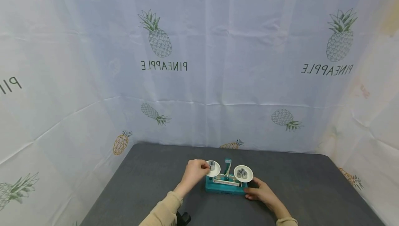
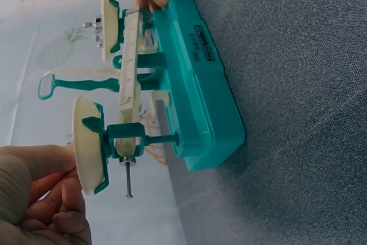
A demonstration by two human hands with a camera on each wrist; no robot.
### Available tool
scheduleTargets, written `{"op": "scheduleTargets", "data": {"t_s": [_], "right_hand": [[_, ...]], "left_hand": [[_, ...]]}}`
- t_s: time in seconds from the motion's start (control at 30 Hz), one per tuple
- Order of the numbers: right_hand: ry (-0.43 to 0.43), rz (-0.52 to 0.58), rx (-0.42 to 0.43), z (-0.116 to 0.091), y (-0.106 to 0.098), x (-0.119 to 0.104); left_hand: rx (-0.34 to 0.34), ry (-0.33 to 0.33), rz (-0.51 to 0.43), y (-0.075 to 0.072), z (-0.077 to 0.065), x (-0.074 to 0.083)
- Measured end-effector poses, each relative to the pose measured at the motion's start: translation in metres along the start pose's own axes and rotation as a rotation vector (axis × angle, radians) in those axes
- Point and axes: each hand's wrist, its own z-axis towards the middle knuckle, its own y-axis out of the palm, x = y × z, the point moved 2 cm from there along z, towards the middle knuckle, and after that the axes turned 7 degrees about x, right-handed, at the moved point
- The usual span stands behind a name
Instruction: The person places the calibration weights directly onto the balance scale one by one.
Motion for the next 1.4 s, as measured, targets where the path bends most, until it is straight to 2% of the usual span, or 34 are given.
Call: {"op": "scheduleTargets", "data": {"t_s": [0.23,0.47,0.7,0.97,1.07,1.23,1.4], "right_hand": [[-0.002,-0.003,0.002,-0.001,0.0,-0.001],[0.005,-0.006,0.014,-0.001,-0.001,-0.001],[0.013,-0.006,0.007,-0.001,-0.001,-0.002],[-0.01,-0.022,-0.005,-0.004,-0.002,-0.005],[-0.026,-0.058,0.015,-0.006,-0.004,-0.009],[-0.095,-0.155,0.096,-0.012,-0.012,-0.018],[-0.186,-0.338,0.168,-0.017,-0.024,-0.028]], "left_hand": [[0.0,-0.009,-0.004,-0.002,0.0,-0.001],[0.037,0.011,0.015,-0.005,0.0,0.001],[0.053,-0.008,-0.007,-0.009,-0.002,0.001],[0.113,0.053,0.012,-0.017,-0.004,-0.004],[0.119,0.059,0.014,-0.02,-0.004,-0.007],[0.098,0.061,0.025,-0.026,-0.007,-0.013],[0.118,0.1,0.122,-0.03,-0.01,-0.017]]}}
